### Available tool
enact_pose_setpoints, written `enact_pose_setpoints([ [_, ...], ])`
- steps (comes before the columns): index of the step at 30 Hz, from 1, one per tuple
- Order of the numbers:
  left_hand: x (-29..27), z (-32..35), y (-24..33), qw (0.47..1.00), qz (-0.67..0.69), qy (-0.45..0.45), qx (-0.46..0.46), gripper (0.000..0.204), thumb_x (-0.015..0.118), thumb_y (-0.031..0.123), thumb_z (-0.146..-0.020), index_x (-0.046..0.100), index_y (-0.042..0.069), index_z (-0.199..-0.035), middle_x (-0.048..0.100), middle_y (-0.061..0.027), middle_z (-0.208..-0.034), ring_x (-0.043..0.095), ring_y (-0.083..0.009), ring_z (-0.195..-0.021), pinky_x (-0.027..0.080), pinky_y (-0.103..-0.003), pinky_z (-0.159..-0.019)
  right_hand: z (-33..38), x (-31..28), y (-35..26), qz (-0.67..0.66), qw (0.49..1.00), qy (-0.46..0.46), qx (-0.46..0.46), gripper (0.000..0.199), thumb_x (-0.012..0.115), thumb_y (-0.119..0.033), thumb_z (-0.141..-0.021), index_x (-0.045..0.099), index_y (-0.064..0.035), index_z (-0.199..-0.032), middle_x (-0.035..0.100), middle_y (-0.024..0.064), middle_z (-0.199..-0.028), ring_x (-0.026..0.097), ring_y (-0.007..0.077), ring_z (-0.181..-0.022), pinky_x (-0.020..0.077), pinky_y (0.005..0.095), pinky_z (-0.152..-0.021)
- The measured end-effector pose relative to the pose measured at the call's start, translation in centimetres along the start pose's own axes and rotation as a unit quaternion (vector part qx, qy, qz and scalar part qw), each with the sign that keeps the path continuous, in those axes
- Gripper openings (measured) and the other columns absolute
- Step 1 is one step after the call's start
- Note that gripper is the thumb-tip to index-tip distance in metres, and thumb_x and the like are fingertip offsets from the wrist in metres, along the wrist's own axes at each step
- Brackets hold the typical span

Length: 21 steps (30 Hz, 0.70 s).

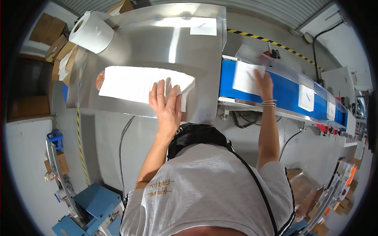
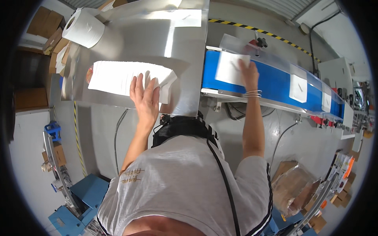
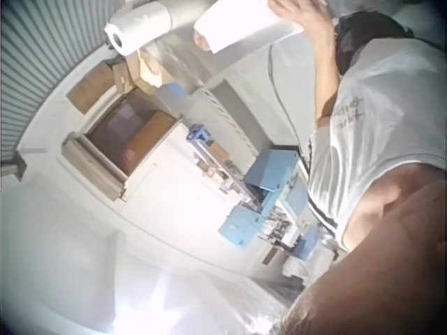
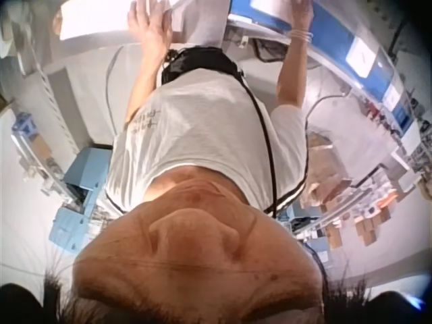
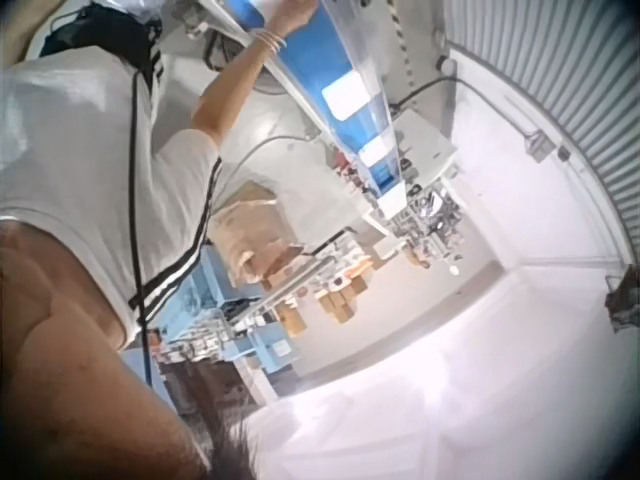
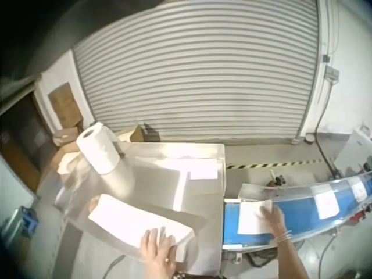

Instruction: The person is taking stacks of folded paper napkins from a processing machine and placing them onto a packaging conveyor belt.

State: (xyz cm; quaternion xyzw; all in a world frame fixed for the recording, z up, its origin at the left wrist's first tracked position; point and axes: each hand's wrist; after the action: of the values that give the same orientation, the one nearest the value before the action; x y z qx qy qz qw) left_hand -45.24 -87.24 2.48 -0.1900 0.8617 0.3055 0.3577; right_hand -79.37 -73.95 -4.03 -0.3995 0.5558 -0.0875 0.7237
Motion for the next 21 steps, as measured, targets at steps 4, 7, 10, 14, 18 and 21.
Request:
enact_pose_setpoints([
  [4, 0.2, 0.3, -0.2, 1.000, -0.001, 0.005, 0.001, 0.027, 0.068, 0.005, -0.079, 0.067, 0.008, -0.106, 0.043, -0.0172, -0.136, 0.034, -0.0396, -0.129, 0.025, -0.055, -0.104, 1.8, -0.6, -1.5, 0.261, 0.911, 0.279, -0.155, 0.049, 0.070, -0.033, -0.079, 0.056, -0.0028, -0.115, 0.062, 0.0176, -0.104, 0.058, 0.0358, -0.094, 0.0460, 0.0445, -0.083],
  [7, -0.3, 0.2, 0.1, 1.000, -0.011, -0.016, -0.002, 0.027, 0.068, 0.004, -0.078, 0.068, 0.010, -0.105, 0.043, -0.0165, -0.137, 0.031, -0.0395, -0.131, 0.019, -0.055, -0.106, 4.0, 0.4, -6.6, 0.037, 0.923, 0.066, -0.378, 0.044, 0.075, -0.020, -0.076, 0.056, -0.0048, -0.113, 0.058, 0.0138, -0.111, 0.056, 0.0291, -0.101, 0.0472, 0.0386, -0.084],
  [10, -0.5, 0.2, 0.1, 0.999, -0.025, -0.040, -0.004, 0.026, 0.067, 0.006, -0.079, 0.069, 0.013, -0.103, 0.042, -0.0157, -0.139, 0.027, -0.0392, -0.134, 0.014, -0.055, -0.107, 7.3, 3.3, -13.3, -0.111, 0.894, -0.299, -0.313, 0.046, 0.076, -0.017, -0.073, 0.057, -0.0121, -0.115, 0.051, 0.0084, -0.120, 0.053, 0.0237, -0.106, 0.0479, 0.0333, -0.085],
  [14, -0.8, -0.6, 0.7, 0.998, -0.019, -0.049, 0.021, 0.031, 0.066, 0.013, -0.081, 0.065, 0.012, -0.112, 0.035, -0.0176, -0.143, 0.021, -0.0397, -0.137, 0.013, -0.055, -0.107, 6.8, 7.6, -13.6, -0.115, 0.811, -0.258, -0.512, 0.044, 0.073, -0.017, -0.078, 0.056, -0.0088, -0.117, 0.052, 0.0098, -0.119, 0.052, 0.0219, -0.109, 0.0446, 0.0310, -0.089],
  [18, -0.8, -0.5, -0.9, 0.999, -0.018, -0.033, -0.028, 0.038, 0.065, 0.019, -0.083, 0.060, 0.008, -0.119, 0.033, -0.0192, -0.143, 0.023, -0.0396, -0.135, 0.018, -0.053, -0.107, 6.7, 6.4, -10.7, -0.325, 0.861, -0.342, -0.190, 0.031, 0.065, -0.022, -0.090, 0.055, 0.0010, -0.108, 0.059, 0.0026, -0.099, 0.052, 0.0076, -0.091, 0.0459, 0.0244, -0.081],
  [21, -0.8, -0.4, -0.8, 0.999, -0.027, -0.020, -0.034, 0.032, 0.066, 0.010, -0.082, 0.063, 0.007, -0.114, 0.042, -0.0176, -0.137, 0.033, -0.0388, -0.130, 0.027, -0.050, -0.105, 4.1, 4.6, -6.1, -0.314, 0.929, -0.193, 0.008, 0.037, 0.060, -0.032, -0.092, 0.058, 0.0003, -0.110, 0.063, 0.0051, -0.096, 0.053, 0.0087, -0.082, 0.0457, 0.0251, -0.072],
])
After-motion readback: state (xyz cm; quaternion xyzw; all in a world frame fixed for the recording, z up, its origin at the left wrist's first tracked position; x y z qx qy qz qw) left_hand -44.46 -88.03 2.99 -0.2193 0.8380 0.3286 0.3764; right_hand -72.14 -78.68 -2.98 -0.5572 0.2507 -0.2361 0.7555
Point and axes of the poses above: each hand's wrist, its own z-axis away from the middle knuckle, its own x-axis out of the palm, y = z × x
